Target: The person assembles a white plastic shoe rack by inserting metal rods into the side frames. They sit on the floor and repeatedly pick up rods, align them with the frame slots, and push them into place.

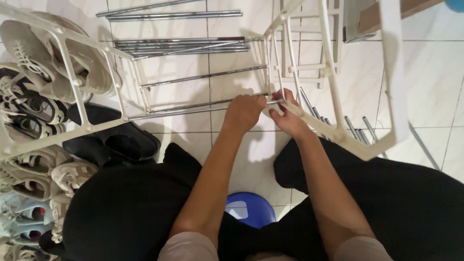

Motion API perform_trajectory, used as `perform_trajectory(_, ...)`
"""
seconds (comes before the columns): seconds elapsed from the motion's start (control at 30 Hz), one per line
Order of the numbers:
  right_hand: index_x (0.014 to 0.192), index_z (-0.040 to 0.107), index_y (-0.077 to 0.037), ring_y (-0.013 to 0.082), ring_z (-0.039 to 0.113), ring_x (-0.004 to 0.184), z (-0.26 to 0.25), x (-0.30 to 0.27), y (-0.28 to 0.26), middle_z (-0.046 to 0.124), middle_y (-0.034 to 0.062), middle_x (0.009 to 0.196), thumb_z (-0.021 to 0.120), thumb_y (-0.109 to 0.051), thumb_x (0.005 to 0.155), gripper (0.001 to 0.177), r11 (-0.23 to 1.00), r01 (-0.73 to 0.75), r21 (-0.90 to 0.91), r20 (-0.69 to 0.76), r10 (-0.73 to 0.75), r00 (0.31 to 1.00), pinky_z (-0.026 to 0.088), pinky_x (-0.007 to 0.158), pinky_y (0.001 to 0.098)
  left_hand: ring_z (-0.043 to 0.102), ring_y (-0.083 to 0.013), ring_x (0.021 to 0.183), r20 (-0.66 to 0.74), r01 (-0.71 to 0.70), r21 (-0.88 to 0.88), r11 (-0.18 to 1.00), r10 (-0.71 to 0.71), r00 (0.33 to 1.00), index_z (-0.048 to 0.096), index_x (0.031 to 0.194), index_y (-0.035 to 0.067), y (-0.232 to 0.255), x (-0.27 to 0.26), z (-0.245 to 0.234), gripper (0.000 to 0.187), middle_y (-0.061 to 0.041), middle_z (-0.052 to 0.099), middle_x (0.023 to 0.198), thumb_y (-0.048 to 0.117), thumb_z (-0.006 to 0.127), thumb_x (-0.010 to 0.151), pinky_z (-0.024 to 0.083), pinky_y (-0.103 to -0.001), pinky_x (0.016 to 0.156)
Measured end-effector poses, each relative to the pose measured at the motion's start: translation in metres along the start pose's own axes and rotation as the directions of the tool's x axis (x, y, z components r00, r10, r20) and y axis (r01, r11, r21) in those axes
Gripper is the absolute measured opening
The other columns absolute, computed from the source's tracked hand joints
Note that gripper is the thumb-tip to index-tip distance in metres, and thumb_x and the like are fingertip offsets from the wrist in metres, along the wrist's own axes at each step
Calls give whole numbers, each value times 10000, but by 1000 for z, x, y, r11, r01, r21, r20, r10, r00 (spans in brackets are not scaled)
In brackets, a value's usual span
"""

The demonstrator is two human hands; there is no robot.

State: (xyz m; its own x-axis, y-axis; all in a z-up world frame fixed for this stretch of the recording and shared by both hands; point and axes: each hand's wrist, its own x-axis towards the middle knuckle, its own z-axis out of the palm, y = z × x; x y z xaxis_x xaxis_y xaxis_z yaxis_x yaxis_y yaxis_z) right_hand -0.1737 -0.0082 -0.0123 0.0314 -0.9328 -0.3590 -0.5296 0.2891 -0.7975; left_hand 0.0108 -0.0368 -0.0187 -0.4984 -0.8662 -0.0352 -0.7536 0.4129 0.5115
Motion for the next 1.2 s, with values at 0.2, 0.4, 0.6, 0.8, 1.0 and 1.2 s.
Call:
perform_trajectory(0.2, 1292, 436, -39, 286, 680, 1112, 5, 6, 27, 636, 153, 1185, 614, 44, 849, 484, 993, 116, -30, -7, -116, 993, 558, 960, 385, 682, -286, 814, -23, -1, -50, 999, -1, 1000, 640, 906, 127, 2, 0, -2, 157, -83, 712, 820, 254, 583, 978, 506, -446, 763)
perform_trajectory(0.4, 1287, 433, -31, 323, 667, 1135, 5, 9, 31, 624, 179, 1200, 568, 87, 817, 503, 981, 196, -8, -18, -196, 980, 556, 940, 399, 692, -298, 798, 19, 17, -42, 999, -16, 1000, 646, 906, 126, 1, 6, -6, 215, -91, 718, 807, 312, 579, 990, 510, -465, 727)
perform_trajectory(0.6, 1288, 415, -41, 328, 661, 1146, 0, 7, 10, 644, 154, 1218, 598, 67, 828, 507, 990, 45, -135, 39, -40, 998, 541, 890, 418, 689, -309, 764, -32, -3, -41, 999, 2, 999, 646, 880, 116, 1, 0, 1, 212, -93, 718, 793, 291, 592, 985, 505, -475, 710)
perform_trajectory(0.8, 1321, 400, -23, 346, 621, 1267, -4, 6, 13, 642, 203, 1279, 538, 55, 805, 539, 987, 158, -18, 43, -157, 987, 515, 1002, 417, 663, -309, 763, -235, -73, -21, 997, 66, 970, 646, 858, 99, 4, -1, 3, 170, -106, 676, 752, 245, 680, 939, 485, -466, 704)
perform_trajectory(1.0, 1452, 403, 3, 453, 536, 1241, 1, -6, 20, 553, 304, 1328, 668, -97, 799, 712, 915, 29, -403, 13, -26, 1000, 471, 1016, 502, 596, -332, 995, -358, -51, 127, 991, 93, 929, 654, 984, 34, 20, -18, -7, 265, -150, 627, 988, 248, 753, 862, 479, -455, 931)
perform_trajectory(1.2, 1327, 594, -48, 416, 555, 1258, 25, -28, 37, 621, 207, 1327, 626, -194, 846, 504, 786, 0, -618, 143, 113, 983, 479, 1035, 503, 552, -346, 1121, -431, -20, 73, 997, 50, 901, 638, 1168, 15, 19, -43, -28, 416, -159, 577, 1150, 219, 744, 822, 432, -480, 1011)
